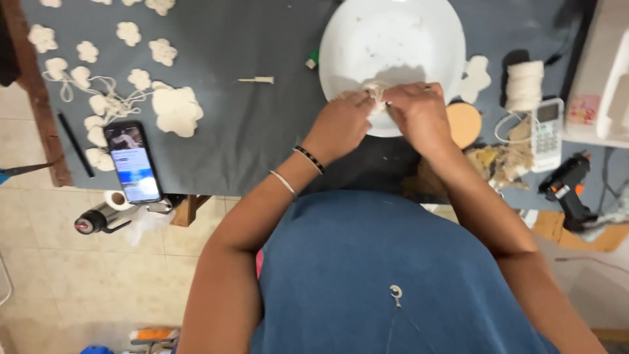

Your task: Applying white adhesive to small decorative cutouts and assembling them onto a fabric base.

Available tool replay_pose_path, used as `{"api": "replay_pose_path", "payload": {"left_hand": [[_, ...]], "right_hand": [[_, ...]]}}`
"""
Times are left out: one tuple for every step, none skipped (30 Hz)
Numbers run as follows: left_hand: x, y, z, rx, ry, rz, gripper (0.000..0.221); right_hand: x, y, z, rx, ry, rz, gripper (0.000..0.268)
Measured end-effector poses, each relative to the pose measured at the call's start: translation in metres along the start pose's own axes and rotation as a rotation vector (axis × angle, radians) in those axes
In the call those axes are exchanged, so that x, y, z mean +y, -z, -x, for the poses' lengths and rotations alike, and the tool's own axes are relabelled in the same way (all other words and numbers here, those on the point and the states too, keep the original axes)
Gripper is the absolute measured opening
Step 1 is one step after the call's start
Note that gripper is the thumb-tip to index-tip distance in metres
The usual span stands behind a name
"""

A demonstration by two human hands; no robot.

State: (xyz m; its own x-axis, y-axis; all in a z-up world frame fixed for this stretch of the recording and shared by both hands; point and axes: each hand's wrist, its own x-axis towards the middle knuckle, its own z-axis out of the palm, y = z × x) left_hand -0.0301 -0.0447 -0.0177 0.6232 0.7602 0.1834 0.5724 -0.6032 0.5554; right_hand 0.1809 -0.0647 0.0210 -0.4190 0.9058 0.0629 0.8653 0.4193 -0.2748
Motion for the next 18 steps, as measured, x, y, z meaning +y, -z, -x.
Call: {"api": "replay_pose_path", "payload": {"left_hand": [[-0.004, -0.008, 0.006, -0.013, -0.006, -0.048, 0.024], [-0.008, -0.016, 0.012, -0.028, -0.011, -0.095, 0.021], [-0.012, -0.014, 0.010, -0.024, 0.007, -0.100, 0.021], [-0.015, -0.014, 0.008, 0.062, 0.070, -0.190, 0.012], [-0.018, -0.014, 0.005, 0.141, 0.125, -0.276, 0.011], [-0.016, -0.004, 0.003, 0.139, 0.133, -0.277, 0.011], [-0.014, 0.004, -0.004, 0.233, 0.126, -0.329, 0.006], [-0.012, 0.011, -0.012, 0.328, 0.118, -0.381, 0.014], [-0.010, 0.018, -0.009, 0.330, 0.104, -0.365, 0.014], [-0.010, 0.023, -0.009, 0.227, 0.082, -0.222, 0.003], [-0.003, 0.021, -0.009, 0.106, 0.044, -0.060, 0.014], [0.003, 0.020, -0.006, 0.090, 0.014, -0.023, 0.014], [0.006, 0.021, -0.003, 0.057, -0.018, 0.002, 0.024], [0.010, 0.023, 0.001, 0.025, -0.051, 0.026, 0.035], [0.010, 0.019, -0.004, 0.022, -0.069, 0.037, 0.035], [0.008, 0.016, -0.008, 0.038, -0.048, -0.024, 0.035], [0.006, 0.015, -0.010, 0.055, -0.017, -0.091, 0.042], [0.004, 0.014, -0.013, 0.052, -0.026, -0.086, 0.042]], "right_hand": [[0.002, -0.002, -0.005, 0.047, -0.081, -0.230, 0.022], [0.004, -0.004, -0.010, 0.088, -0.163, -0.460, 0.027], [0.008, -0.014, -0.012, 0.079, -0.148, -0.468, 0.027], [0.013, -0.024, -0.013, 0.130, -0.129, -0.329, 0.020], [0.018, -0.034, -0.012, 0.183, -0.119, -0.187, 0.014], [0.005, -0.026, -0.013, 0.178, -0.114, -0.193, 0.014], [-0.004, -0.015, -0.016, 0.222, -0.053, -0.247, 0.005], [-0.011, -0.005, -0.018, 0.267, 0.008, -0.301, 0.009], [-0.015, -0.005, -0.016, 0.267, -0.006, -0.285, 0.009], [-0.016, -0.005, -0.014, 0.141, 0.027, -0.336, 0.018], [-0.015, -0.004, -0.001, 0.011, 0.030, -0.383, 0.031], [-0.013, -0.003, 0.004, 0.008, -0.017, -0.364, 0.031], [-0.011, -0.002, 0.004, 0.021, -0.003, -0.241, 0.032], [-0.009, 0.000, 0.005, 0.029, 0.011, -0.119, 0.044], [-0.009, 0.005, 0.000, 0.032, -0.007, -0.106, 0.044], [-0.010, 0.010, -0.006, 0.062, -0.012, -0.314, 0.025], [-0.012, 0.013, -0.015, 0.093, -0.007, -0.530, 0.010], [-0.012, 0.017, -0.013, 0.097, -0.016, -0.524, 0.010]]}}
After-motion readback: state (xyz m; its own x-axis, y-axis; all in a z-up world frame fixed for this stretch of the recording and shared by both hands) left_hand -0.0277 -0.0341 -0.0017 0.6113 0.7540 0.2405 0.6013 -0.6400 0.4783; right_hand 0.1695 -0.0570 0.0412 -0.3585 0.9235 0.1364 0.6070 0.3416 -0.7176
